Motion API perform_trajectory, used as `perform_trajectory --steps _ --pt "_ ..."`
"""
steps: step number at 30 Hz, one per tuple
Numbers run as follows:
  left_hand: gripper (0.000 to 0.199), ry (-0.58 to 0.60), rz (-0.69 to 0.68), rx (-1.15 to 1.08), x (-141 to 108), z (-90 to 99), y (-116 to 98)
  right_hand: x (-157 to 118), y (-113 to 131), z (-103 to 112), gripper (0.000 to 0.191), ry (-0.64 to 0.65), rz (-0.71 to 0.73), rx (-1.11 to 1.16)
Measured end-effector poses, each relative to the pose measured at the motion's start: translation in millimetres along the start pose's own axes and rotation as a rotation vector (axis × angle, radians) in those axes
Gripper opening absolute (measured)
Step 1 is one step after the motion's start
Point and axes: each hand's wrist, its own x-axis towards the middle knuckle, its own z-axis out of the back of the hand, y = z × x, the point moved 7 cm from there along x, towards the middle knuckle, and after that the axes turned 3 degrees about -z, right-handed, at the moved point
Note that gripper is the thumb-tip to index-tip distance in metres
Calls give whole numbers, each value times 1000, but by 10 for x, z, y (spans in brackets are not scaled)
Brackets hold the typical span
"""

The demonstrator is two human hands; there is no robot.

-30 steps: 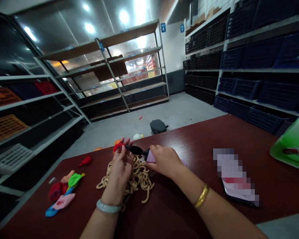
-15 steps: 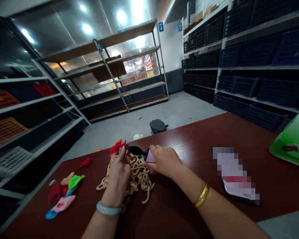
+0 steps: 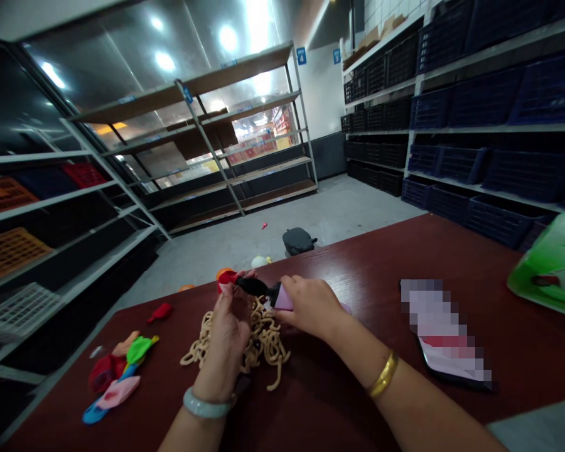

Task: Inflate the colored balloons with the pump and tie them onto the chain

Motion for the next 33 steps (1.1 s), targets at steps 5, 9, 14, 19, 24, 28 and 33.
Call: perform_trajectory --steps 5,9,14,19,24,28,33 --pt "21 -91 -58 84 37 107 -55 -15 47 -22 48 -13 30 -6" --pt "18 -116 -17 51 37 134 0 -22 44 -14 47 -27 52 -9" --pt "22 -22 80 26 -42 22 141 -16 1 32 47 -32 42 -27" --pt "19 21 139 -34 -98 -56 174 -15 14 60 45 -49 50 -27" --pt "12 -25 179 -109 -151 -106 197 -23 45 -41 49 0 50 34" --pt "7 -102 115 -211 -48 -17 131 -45 126 -186 71 70 82 61" --pt "18 -225 15 -263 297 429 -343 -69 220 -286 73 123 114 104"
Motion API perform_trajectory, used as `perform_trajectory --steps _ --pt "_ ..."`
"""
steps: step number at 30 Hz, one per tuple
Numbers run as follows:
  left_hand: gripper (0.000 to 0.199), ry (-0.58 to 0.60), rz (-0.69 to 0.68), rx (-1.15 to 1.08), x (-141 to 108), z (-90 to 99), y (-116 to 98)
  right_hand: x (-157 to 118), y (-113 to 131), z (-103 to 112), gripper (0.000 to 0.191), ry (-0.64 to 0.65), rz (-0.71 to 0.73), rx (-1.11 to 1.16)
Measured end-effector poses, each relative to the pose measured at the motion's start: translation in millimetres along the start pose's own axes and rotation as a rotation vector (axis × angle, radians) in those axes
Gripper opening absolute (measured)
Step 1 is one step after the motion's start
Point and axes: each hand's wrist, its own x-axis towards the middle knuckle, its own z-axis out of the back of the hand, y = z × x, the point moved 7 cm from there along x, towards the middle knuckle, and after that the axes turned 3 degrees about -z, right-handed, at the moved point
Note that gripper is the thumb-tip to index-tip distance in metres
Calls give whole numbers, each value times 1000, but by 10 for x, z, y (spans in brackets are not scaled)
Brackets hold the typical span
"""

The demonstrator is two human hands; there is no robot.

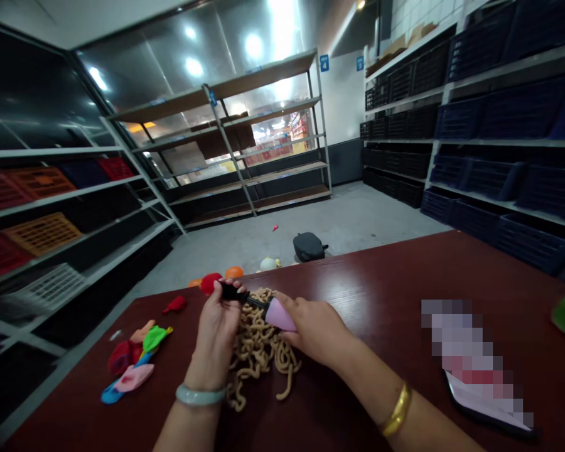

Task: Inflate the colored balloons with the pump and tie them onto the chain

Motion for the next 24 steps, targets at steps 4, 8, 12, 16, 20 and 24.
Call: perform_trajectory --steps 4,8,12,16,20,24 --pt "23 -42 -110 -57 240 192 -525 -11 -6 -15 71 58 66 86" --pt "15 -24 -209 -7 263 226 -639 -19 -56 -12 66 111 103 107" --pt "16 10 -247 79 129 101 -420 -25 -55 0 64 118 106 85" --pt "15 23 -103 144 -77 -52 -70 -12 -36 39 67 99 97 130" --pt "16 78 42 152 -284 -189 286 15 -44 82 68 84 79 158" --pt "14 135 -4 90 -370 -260 438 28 -4 76 69 95 67 172"
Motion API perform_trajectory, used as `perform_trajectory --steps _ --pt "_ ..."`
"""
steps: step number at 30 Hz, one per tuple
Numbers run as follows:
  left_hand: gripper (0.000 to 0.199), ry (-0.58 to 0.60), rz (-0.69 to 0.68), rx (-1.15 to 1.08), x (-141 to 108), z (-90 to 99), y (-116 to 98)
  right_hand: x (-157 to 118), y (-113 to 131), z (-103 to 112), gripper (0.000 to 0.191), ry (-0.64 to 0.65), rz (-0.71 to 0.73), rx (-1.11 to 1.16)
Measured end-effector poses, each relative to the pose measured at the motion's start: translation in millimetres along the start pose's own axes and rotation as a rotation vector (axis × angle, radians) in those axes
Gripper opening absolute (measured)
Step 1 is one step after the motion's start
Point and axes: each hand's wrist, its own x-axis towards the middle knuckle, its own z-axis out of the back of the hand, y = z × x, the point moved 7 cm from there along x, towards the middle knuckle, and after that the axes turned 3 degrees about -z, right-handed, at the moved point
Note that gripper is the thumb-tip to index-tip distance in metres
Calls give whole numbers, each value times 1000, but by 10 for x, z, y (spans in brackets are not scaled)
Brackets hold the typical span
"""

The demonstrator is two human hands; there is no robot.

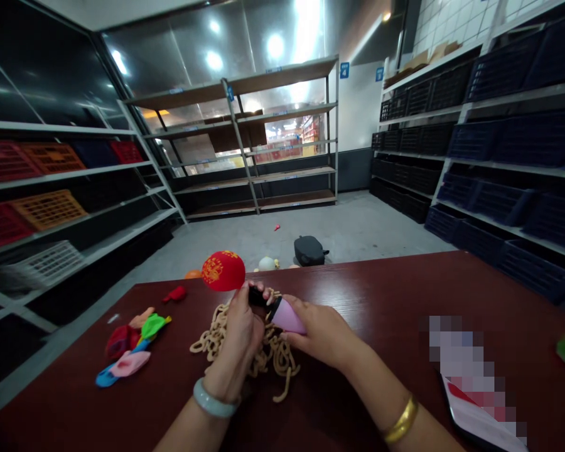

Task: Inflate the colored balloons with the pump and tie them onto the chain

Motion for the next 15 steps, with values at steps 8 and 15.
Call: perform_trajectory --steps 8,15 --pt "14 -99 -131 -55 293 303 -644 2 26 -37 71 26 45 -1" --pt "16 -142 -326 -66 385 504 -1130 13 -107 -103 68 -17 42 -125"
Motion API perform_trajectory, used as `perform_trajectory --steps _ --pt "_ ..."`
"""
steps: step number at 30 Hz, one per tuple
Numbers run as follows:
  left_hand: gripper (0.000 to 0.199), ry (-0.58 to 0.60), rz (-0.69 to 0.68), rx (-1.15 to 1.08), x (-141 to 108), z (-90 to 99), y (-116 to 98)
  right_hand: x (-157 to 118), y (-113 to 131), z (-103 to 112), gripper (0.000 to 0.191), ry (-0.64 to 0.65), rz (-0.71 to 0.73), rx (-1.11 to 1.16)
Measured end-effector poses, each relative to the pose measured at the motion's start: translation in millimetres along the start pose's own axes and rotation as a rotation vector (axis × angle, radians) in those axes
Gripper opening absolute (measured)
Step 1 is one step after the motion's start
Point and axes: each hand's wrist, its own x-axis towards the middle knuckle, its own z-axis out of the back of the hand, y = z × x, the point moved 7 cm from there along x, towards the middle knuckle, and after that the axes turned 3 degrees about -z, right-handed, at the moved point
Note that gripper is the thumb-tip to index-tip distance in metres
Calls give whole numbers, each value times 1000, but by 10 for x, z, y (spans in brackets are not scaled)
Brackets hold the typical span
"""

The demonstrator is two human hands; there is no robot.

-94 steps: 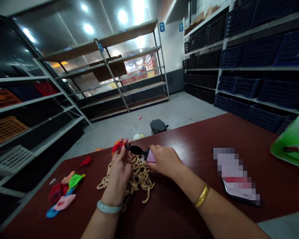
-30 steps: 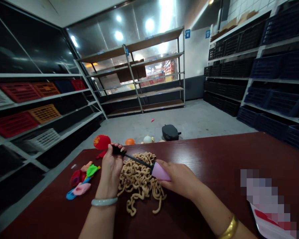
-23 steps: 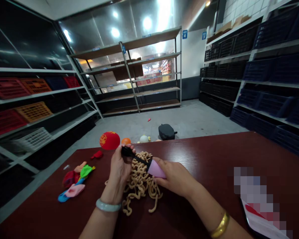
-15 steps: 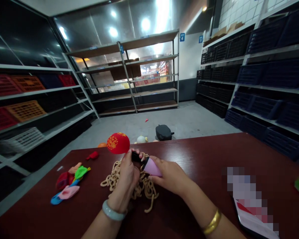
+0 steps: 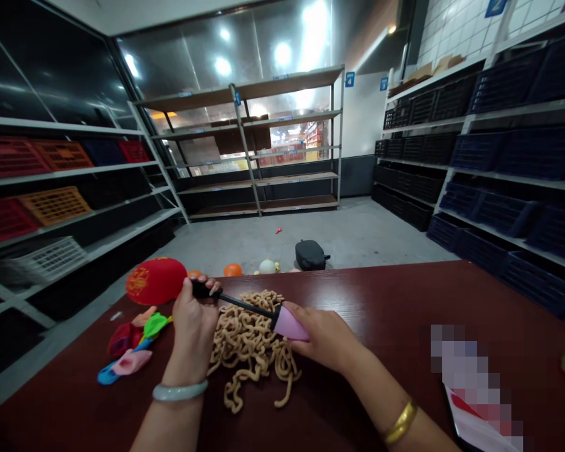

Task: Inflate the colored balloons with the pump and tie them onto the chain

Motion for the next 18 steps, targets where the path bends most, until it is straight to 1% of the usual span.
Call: perform_trajectory --steps 2,5,7,10,12,15,18 --pt "17 -13 -56 30 -47 -22 47 4 -44 -18 64 -25 -38 -75" --pt "19 -19 -37 63 -175 -81 274 7 -84 -31 62 -37 -90 -183" --pt "19 -11 21 74 -303 -125 472 9 -76 -27 62 -35 -104 -222" --pt "17 1 152 82 -559 -184 766 12 -27 4 62 -49 -106 -228" --pt "17 22 231 74 -731 -231 910 11 12 24 62 -64 -103 -216" --pt "17 45 255 50 -884 -294 980 12 51 20 63 -75 -107 -203" --pt "16 48 236 58 -880 -315 938 23 81 -16 66 -79 -107 -169"
